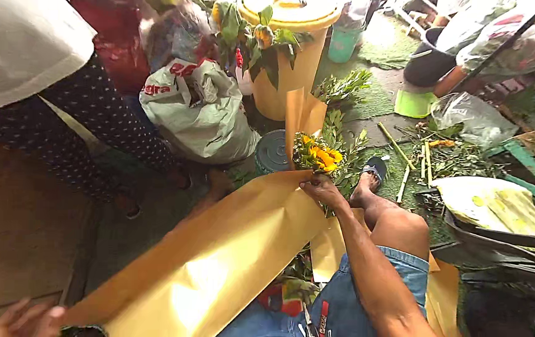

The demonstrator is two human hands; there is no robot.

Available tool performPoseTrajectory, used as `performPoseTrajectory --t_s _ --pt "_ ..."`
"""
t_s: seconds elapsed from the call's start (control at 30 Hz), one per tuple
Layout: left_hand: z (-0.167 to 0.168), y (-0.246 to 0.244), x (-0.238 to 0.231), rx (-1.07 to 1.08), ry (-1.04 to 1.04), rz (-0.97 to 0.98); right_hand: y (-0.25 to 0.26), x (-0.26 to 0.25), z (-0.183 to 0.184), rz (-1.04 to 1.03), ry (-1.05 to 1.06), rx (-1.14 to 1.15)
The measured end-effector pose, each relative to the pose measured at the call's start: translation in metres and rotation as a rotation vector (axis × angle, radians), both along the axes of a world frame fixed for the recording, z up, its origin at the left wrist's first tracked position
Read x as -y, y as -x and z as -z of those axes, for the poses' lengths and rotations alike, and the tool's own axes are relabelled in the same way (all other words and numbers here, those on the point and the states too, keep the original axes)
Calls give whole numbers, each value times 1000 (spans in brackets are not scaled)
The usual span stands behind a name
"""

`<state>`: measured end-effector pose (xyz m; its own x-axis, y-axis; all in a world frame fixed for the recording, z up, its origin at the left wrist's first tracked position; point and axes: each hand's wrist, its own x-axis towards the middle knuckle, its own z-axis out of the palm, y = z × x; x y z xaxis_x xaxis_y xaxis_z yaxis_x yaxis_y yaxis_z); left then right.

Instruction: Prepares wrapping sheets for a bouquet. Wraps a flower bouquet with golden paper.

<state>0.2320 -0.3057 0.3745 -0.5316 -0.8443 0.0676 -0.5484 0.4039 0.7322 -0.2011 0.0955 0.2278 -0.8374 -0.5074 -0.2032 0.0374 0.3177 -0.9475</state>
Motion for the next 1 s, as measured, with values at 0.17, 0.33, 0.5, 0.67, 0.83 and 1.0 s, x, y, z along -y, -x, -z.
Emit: performPoseTrajectory --t_s 0.17,0.33,0.5,0.67,0.83,1.0 --pt "-9 177 27 266 -31 528 0 0 2 59 94 35" --pt "149 363 -50 667 -541 1229 -5 -1 -4 85 -16 59" --pt "217 398 -156 162 -1184 894 3 -11 -11 -32 -54 41" --pt "240 401 -173 326 -953 1017 10 -16 -15 -132 26 96" --pt "244 392 -219 341 -564 1049 11 -13 -14 -154 26 96" --pt "231 370 -239 30 -616 830 9 -24 -51 -245 -65 -48"
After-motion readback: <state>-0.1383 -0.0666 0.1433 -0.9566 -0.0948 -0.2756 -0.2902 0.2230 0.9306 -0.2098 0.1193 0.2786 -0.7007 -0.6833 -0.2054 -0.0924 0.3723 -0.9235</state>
